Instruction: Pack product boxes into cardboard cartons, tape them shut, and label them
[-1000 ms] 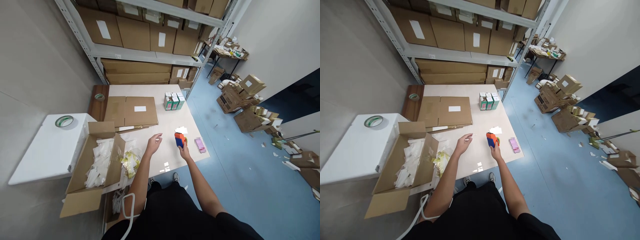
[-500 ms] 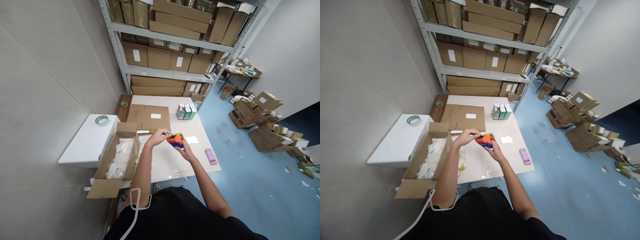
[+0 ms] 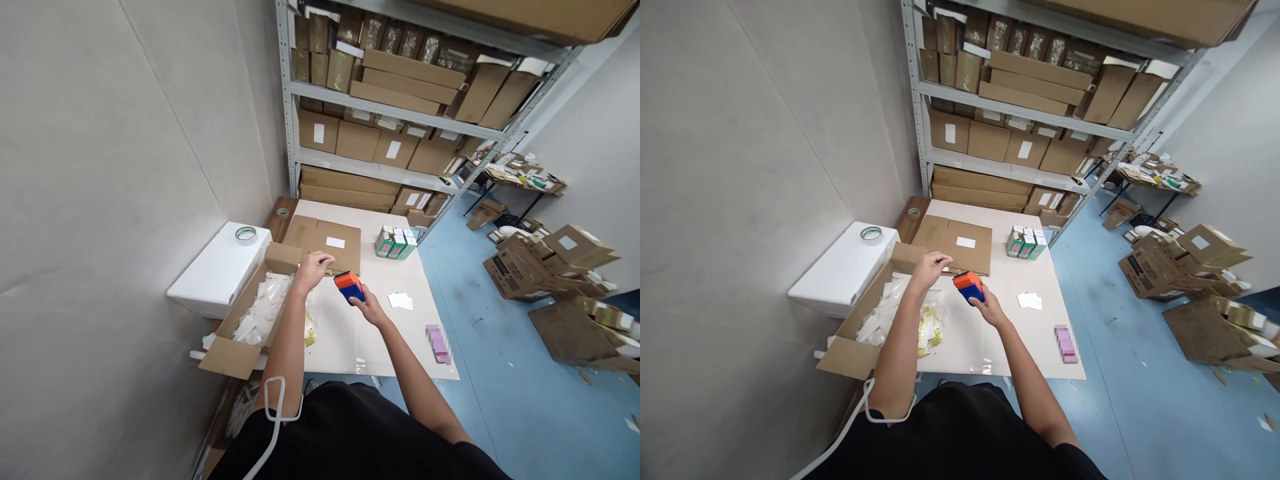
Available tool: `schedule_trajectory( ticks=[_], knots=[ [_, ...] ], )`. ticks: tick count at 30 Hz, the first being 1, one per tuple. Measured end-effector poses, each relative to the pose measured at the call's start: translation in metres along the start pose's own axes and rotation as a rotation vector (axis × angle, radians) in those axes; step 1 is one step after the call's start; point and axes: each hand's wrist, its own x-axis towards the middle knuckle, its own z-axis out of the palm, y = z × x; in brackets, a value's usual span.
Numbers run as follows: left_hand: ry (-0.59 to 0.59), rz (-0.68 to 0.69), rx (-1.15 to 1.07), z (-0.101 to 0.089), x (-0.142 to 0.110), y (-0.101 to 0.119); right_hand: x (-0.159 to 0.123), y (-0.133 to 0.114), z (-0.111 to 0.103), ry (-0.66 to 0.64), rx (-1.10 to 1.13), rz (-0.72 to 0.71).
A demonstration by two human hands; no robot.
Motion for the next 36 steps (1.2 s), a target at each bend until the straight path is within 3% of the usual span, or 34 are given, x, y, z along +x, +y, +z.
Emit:
schedule_trajectory(
  ticks=[4,8,13,17,24,29,33,36],
  knots=[
    [0.142,0.132,0.183,-0.012,-0.02,0.007,0.021,-0.007,0.023,0.058,-0.006,-0.009],
    [0.418,0.188,0.199,-0.038,-0.048,0.008,0.046,-0.018,0.046,0.052,-0.037,-0.042],
    [0.653,0.069,0.22,-0.087,-0.078,-0.008,0.079,-0.036,0.09,-0.009,-0.116,-0.091],
    [0.787,-0.066,0.246,-0.112,-0.11,-0.025,0.113,-0.059,0.14,-0.128,-0.21,-0.246],
    [0.909,-0.259,0.322,-0.144,-0.172,-0.045,0.177,-0.119,0.252,-0.281,-0.354,-0.446],
    [0.948,-0.342,0.297,-0.161,-0.204,-0.055,0.195,-0.162,0.324,-0.324,-0.445,-0.42],
    [1.002,-0.371,0.283,-0.169,-0.219,-0.055,0.187,-0.171,0.35,-0.35,-0.498,-0.324],
    [0.997,-0.38,0.29,-0.173,-0.223,-0.055,0.175,-0.165,0.35,-0.319,-0.429,-0.455]
  ],
)
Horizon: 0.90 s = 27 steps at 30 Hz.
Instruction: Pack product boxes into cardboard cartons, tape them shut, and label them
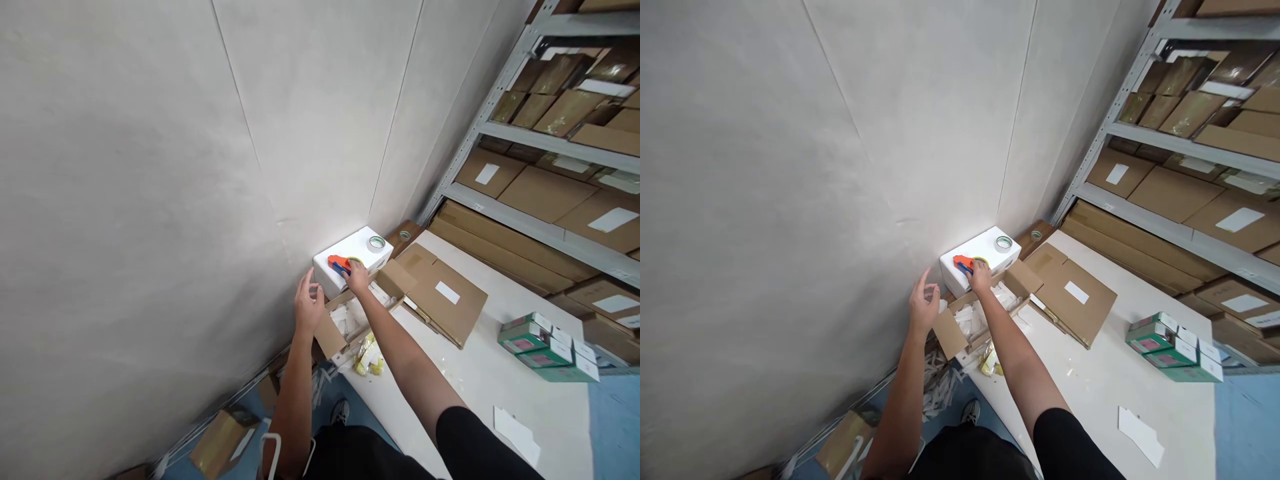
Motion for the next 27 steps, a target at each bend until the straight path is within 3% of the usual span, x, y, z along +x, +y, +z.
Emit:
schedule_trajectory(
  ticks=[3,7,11,15,21,27],
  knots=[
    [-0.023,0.017,0.031,0.007,0.003,-0.001,-0.019,0.008,-0.004,0.105,0.05,-0.096],
    [-0.108,0.095,0.046,0.039,0.006,0.003,-0.053,0.037,-0.022,0.196,0.078,-0.121],
    [-0.245,0.19,-0.015,0.092,0.007,0.019,-0.1,0.085,-0.053,0.272,0.05,0.023],
    [-0.415,0.252,-0.112,0.161,-0.005,0.05,-0.154,0.142,-0.1,0.369,0.006,0.207],
    [-0.79,0.265,-0.257,0.263,-0.067,0.112,-0.256,0.221,-0.168,0.475,-0.029,0.494],
    [-1.113,0.27,-0.307,0.328,-0.142,0.155,-0.357,0.274,-0.203,0.584,-0.031,0.708]
  ],
)
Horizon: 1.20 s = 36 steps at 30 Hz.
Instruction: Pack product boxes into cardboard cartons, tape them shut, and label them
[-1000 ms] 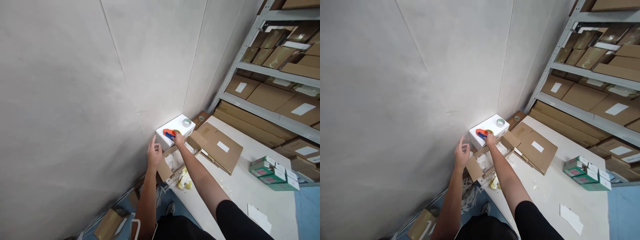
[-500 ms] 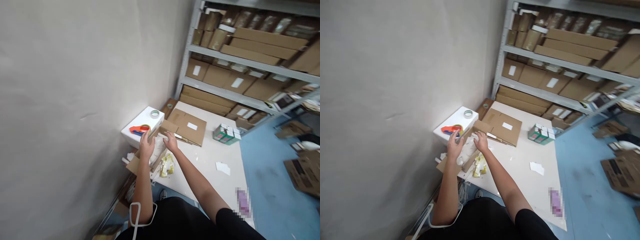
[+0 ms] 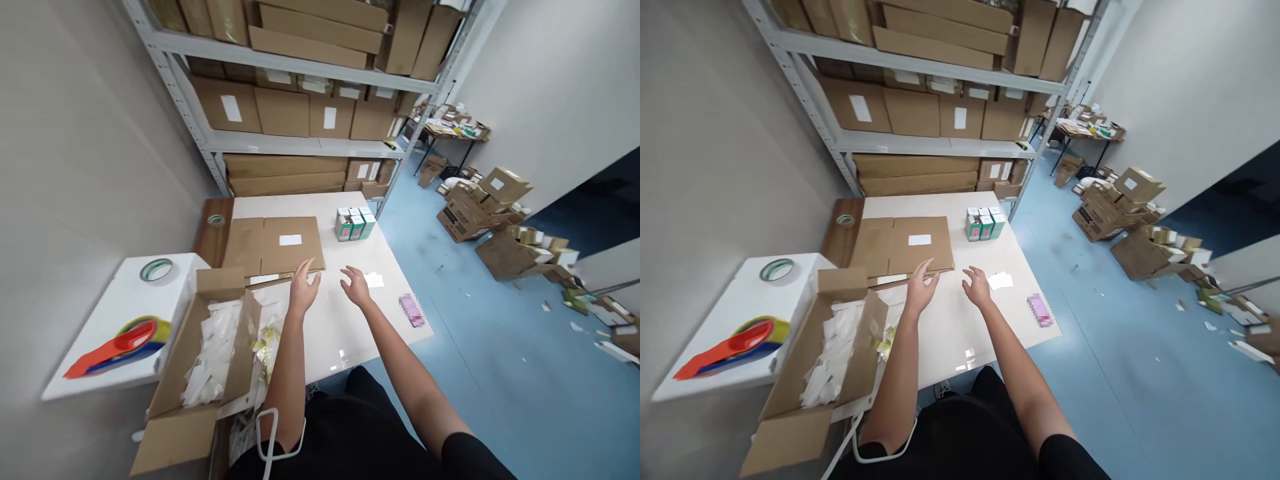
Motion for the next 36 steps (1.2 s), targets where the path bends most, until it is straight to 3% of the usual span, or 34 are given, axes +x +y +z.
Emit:
schedule_trajectory(
  ticks=[4,9,15,23,26,29,33,36],
  knots=[
    [-0.099,0.002,0.013,0.049,0.02,0.007,0.015,0.045,-0.025,0.069,0.022,0.037],
    [-0.167,0.003,0.133,0.095,0.053,0.005,0.065,0.087,-0.039,0.099,0.073,0.031],
    [-0.295,0.001,0.366,0.147,0.109,-0.018,0.141,0.144,-0.041,0.057,0.111,0.041],
    [-0.477,-0.025,0.572,0.226,0.205,-0.055,0.231,0.214,-0.038,-0.063,0.108,0.105],
    [-0.527,-0.063,0.622,0.25,0.24,-0.07,0.255,0.229,-0.033,-0.114,0.103,0.125],
    [-0.504,-0.159,0.684,0.266,0.272,-0.084,0.273,0.235,-0.021,-0.166,0.126,0.118],
    [-0.43,-0.271,0.741,0.275,0.309,-0.104,0.29,0.233,0.004,-0.217,0.184,0.093],
    [-0.457,-0.363,0.756,0.277,0.325,-0.121,0.298,0.23,0.023,-0.253,0.226,0.088]
  ],
)
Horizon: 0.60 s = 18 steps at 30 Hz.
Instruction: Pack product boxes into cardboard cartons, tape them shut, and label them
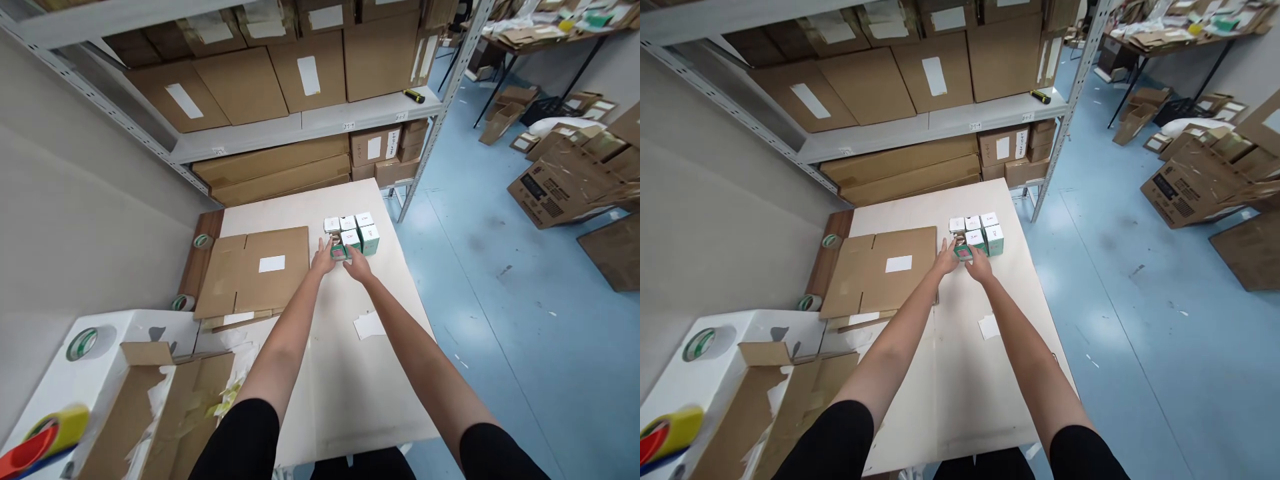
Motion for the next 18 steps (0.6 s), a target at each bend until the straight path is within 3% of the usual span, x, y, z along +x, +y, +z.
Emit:
schedule_trajectory(
  ticks=[3,9,13,18],
  knots=[
    [-0.045,-0.006,-0.014,0.006,0.008,-0.011,0.008,0.003,0.015,-0.024,0.037,0.016],
    [0.085,0.103,-0.134,0.023,-0.001,-0.03,0.014,0.011,0.046,-0.052,0.11,0.026],
    [0.131,0.155,-0.206,0.031,-0.009,-0.035,0.012,0.008,0.065,-0.064,0.046,0.071],
    [0.163,0.121,-0.261,0.039,-0.024,-0.035,0.004,0.0,0.073,0.006,-0.008,0.034]
  ],
)
